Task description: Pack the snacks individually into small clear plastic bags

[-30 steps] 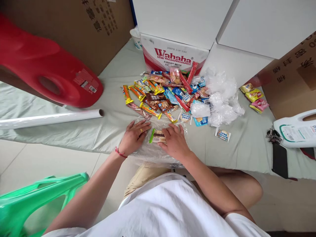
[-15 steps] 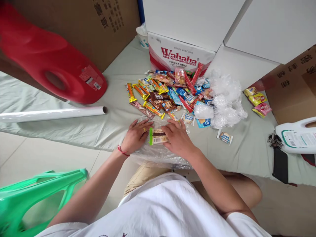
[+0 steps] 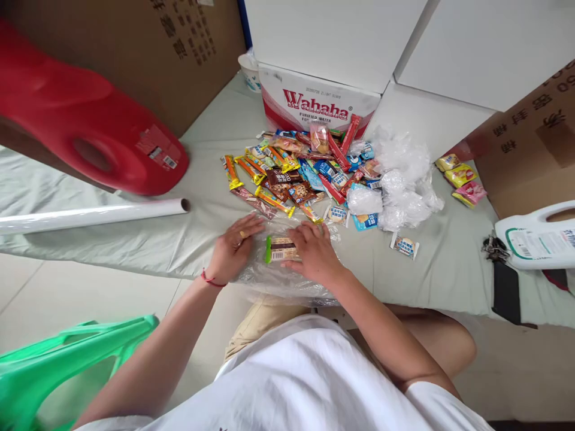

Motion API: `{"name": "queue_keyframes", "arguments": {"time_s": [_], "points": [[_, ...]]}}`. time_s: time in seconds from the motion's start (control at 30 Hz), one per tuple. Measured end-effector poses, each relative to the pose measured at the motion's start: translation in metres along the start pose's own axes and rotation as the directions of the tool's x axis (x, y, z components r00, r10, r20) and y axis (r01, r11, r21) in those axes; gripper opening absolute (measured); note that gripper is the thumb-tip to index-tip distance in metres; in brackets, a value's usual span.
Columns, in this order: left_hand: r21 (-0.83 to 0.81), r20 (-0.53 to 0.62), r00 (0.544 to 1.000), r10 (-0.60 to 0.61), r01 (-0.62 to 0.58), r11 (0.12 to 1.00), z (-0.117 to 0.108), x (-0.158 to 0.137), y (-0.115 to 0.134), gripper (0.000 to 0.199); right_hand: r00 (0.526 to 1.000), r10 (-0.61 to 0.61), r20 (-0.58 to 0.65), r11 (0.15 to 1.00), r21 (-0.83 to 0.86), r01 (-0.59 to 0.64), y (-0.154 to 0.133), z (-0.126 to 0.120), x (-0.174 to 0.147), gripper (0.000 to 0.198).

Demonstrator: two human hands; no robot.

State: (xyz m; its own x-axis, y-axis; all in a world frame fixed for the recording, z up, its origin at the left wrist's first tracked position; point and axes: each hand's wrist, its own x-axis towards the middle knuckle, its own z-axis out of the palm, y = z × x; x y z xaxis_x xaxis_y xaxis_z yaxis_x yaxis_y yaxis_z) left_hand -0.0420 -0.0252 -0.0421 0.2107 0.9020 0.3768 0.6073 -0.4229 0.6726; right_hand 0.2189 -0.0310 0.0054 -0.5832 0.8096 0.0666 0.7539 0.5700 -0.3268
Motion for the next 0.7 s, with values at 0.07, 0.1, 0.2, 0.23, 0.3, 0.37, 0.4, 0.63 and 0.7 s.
{"name": "queue_keyframes", "arguments": {"time_s": [0.07,0.1,0.2,0.23,0.3,0.37,0.4,0.63,0.7], "points": [[-0.002,-0.116,0.991,0.074,-0.075,0.997,-0.013,-0.002,0.009,0.038,0.991,-0.043,-0.124,0.997,0.060,0.051,0.006,-0.014,-0.019,0.065],[0.028,-0.168,0.979,0.115,-0.112,0.993,-0.021,-0.005,0.016,0.037,0.980,-0.068,-0.186,0.992,0.091,0.086,0.010,-0.021,-0.032,0.064],[0.179,-0.199,0.937,0.289,-0.255,0.950,-0.037,-0.031,0.039,0.038,0.957,-0.142,-0.252,0.975,0.131,0.179,0.021,-0.033,-0.081,0.070],[0.215,-0.147,0.918,0.369,-0.334,0.918,-0.039,-0.045,0.045,0.040,0.959,-0.175,-0.221,0.972,0.118,0.205,0.024,-0.032,-0.098,0.074],[0.239,0.007,0.855,0.519,-0.505,0.829,-0.035,-0.076,0.048,0.040,0.964,-0.242,-0.111,0.966,0.067,0.251,0.028,-0.022,-0.128,0.074],[0.262,0.134,0.813,0.566,-0.580,0.771,-0.026,-0.104,0.041,0.038,0.963,-0.268,-0.028,0.963,0.007,0.268,0.032,-0.006,-0.148,0.060],[0.290,0.190,0.817,0.545,-0.577,0.763,-0.020,-0.115,0.034,0.040,0.965,-0.262,-0.021,0.965,-0.015,0.261,0.034,0.003,-0.153,0.054],[0.261,0.257,0.922,0.288,-0.354,0.898,-0.008,-0.127,0.003,0.036,0.989,-0.120,-0.087,0.961,0.241,0.138,0.045,0.001,-0.135,0.029],[0.156,0.196,0.947,0.255,-0.287,0.945,-0.015,-0.118,0.012,0.026,0.997,-0.069,-0.018,0.936,0.346,0.071,0.047,-0.017,-0.122,0.029]]}}
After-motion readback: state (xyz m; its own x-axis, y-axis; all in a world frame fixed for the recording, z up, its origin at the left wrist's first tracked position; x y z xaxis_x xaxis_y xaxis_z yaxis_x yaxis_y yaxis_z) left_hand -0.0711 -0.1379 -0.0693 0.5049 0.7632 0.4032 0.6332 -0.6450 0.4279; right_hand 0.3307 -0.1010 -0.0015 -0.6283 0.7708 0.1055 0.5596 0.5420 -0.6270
